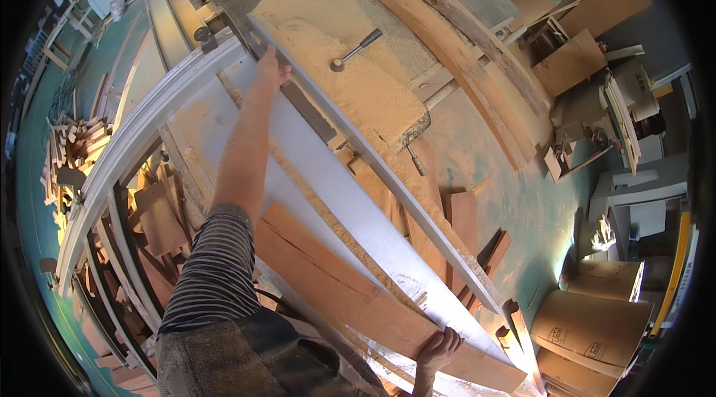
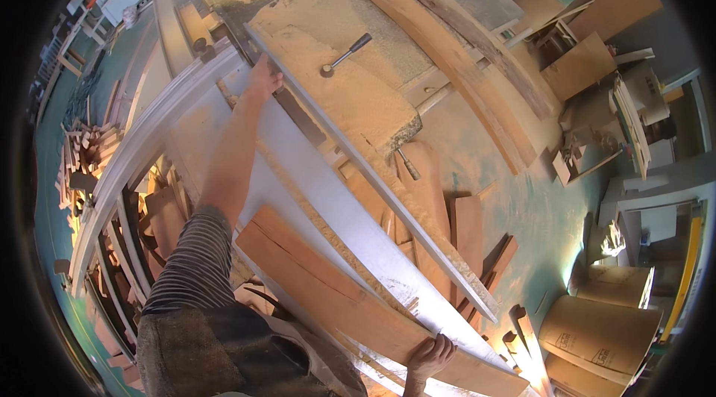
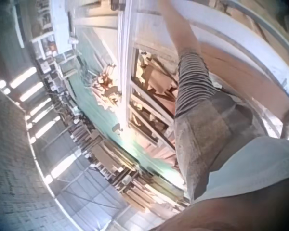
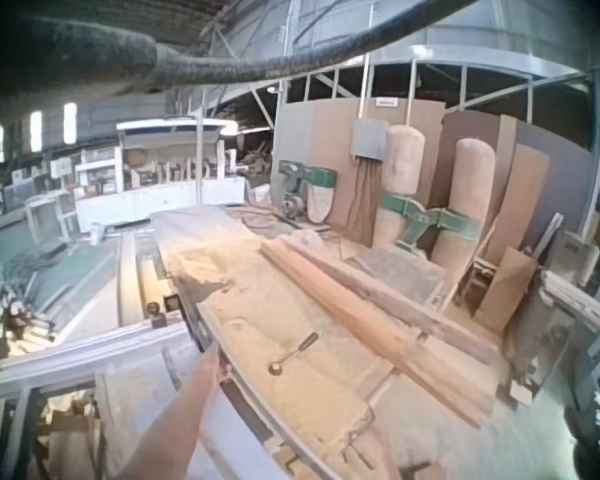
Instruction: The person selects wooden planks from a pile and uses a table saw to cut them into smaller pieces. They handle each plank individually, positioning it on the saw and guiding it through the blade.
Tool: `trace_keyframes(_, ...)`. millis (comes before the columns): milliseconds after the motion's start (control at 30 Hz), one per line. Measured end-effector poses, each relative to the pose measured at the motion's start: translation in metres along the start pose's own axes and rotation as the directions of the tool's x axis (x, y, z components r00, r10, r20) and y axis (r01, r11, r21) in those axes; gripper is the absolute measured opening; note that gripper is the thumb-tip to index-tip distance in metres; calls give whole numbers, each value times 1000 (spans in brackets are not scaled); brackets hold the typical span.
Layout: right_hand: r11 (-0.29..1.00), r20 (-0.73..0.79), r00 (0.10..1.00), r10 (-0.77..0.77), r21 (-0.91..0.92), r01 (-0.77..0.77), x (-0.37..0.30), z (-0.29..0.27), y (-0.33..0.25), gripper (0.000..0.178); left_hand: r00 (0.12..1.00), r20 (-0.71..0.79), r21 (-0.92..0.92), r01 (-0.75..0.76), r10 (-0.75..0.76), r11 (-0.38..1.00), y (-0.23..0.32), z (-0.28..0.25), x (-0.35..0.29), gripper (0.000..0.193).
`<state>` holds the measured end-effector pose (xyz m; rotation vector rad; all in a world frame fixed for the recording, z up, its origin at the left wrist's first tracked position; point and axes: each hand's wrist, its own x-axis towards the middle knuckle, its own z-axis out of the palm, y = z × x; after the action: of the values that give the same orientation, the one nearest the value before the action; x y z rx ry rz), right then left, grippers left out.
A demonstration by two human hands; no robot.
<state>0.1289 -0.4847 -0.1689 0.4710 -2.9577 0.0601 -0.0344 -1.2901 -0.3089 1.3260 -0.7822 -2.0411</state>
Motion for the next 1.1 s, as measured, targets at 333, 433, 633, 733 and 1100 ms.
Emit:
trace_keyframes(333,998,-1,1000,21,56,-21,-1,-4,-4,32,990,110,-34,96,-92,995,-60,25,-87,42)
trace_keyframes(433,996,-19,999,26,89,-24,-2,-4,-4,31,979,98,-44,186,-181,982,-103,45,-142,42)
trace_keyframes(633,996,-48,998,35,82,-31,-3,-2,-3,29,892,199,-63,425,-406,903,-197,74,-288,43)
trace_keyframes(733,996,-61,998,-11,87,16,-1,-3,-2,29,680,446,84,616,-582,783,-267,74,-371,45)
trace_keyframes(1100,987,-75,997,-35,157,46,-14,9,25,30,439,844,268,-842,308,468,-260,-43,-603,39)
